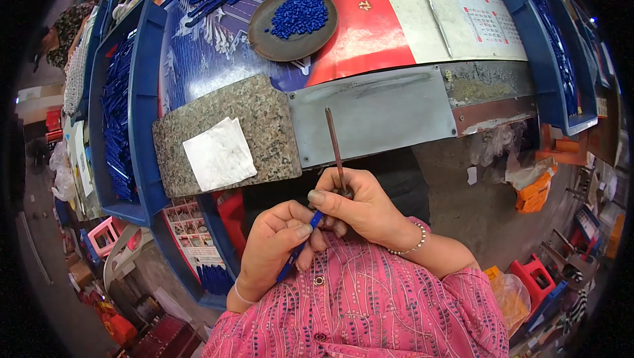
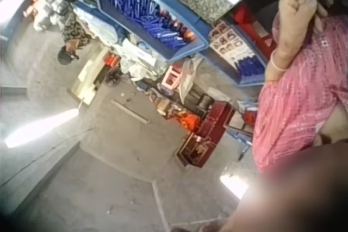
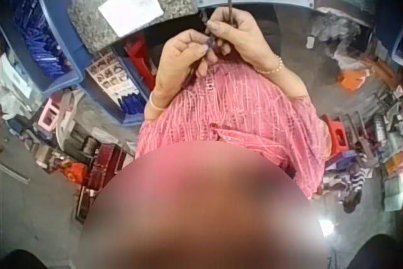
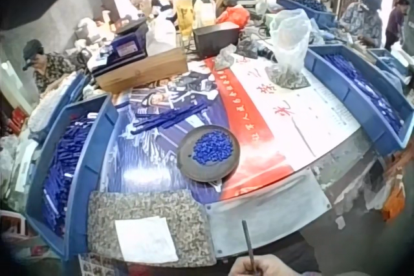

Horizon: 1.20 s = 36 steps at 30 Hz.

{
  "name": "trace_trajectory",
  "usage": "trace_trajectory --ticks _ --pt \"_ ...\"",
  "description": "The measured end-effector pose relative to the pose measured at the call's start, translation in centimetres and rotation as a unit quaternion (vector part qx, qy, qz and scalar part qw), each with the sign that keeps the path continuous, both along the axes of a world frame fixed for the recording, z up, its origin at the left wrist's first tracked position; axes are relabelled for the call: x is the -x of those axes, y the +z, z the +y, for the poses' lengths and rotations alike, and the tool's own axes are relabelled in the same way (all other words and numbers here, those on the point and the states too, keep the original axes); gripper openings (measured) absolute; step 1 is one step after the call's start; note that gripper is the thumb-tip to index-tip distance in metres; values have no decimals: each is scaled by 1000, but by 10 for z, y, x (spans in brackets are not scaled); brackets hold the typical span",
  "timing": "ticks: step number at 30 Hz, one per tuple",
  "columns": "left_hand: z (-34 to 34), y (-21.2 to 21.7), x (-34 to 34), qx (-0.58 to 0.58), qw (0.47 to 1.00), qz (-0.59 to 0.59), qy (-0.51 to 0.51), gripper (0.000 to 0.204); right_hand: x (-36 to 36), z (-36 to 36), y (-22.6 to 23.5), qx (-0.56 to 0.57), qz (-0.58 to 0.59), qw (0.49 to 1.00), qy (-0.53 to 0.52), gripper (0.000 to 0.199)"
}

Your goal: Assembling small components into a blue pen-like device using various manual tools at a workstation.

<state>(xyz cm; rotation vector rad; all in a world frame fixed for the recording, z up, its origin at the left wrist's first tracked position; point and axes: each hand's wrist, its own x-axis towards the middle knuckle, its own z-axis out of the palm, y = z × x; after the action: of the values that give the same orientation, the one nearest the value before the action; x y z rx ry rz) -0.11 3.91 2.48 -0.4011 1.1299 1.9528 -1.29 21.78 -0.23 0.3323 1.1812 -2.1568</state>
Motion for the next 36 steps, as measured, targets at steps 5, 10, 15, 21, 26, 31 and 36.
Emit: trace_trajectory --ticks 5,10,15,21,26,31,36 --pt "5 3 -2 21 1000 7 12 10 -1 0 -4 22 7 1000 -4 18" --pt "6 5 -5 60 997 53 -4 9 -2 2 -6 29 17 999 3 18" --pt "8 7 -6 65 996 57 1 9 -2 1 -7 29 16 999 0 19" --pt "7 3 -2 42 999 35 0 10 -1 2 -7 41 6 999 1 18" --pt "6 -3 -2 20 1000 20 -7 12 0 4 -4 38 -2 999 4 18" --pt "9 -62 -2 25 998 -41 44 18 0 7 -1 -22 15 999 -20 20" --pt "1 -215 -7 301 892 163 -297 31 2 0 5 -35 3 999 -36 21"
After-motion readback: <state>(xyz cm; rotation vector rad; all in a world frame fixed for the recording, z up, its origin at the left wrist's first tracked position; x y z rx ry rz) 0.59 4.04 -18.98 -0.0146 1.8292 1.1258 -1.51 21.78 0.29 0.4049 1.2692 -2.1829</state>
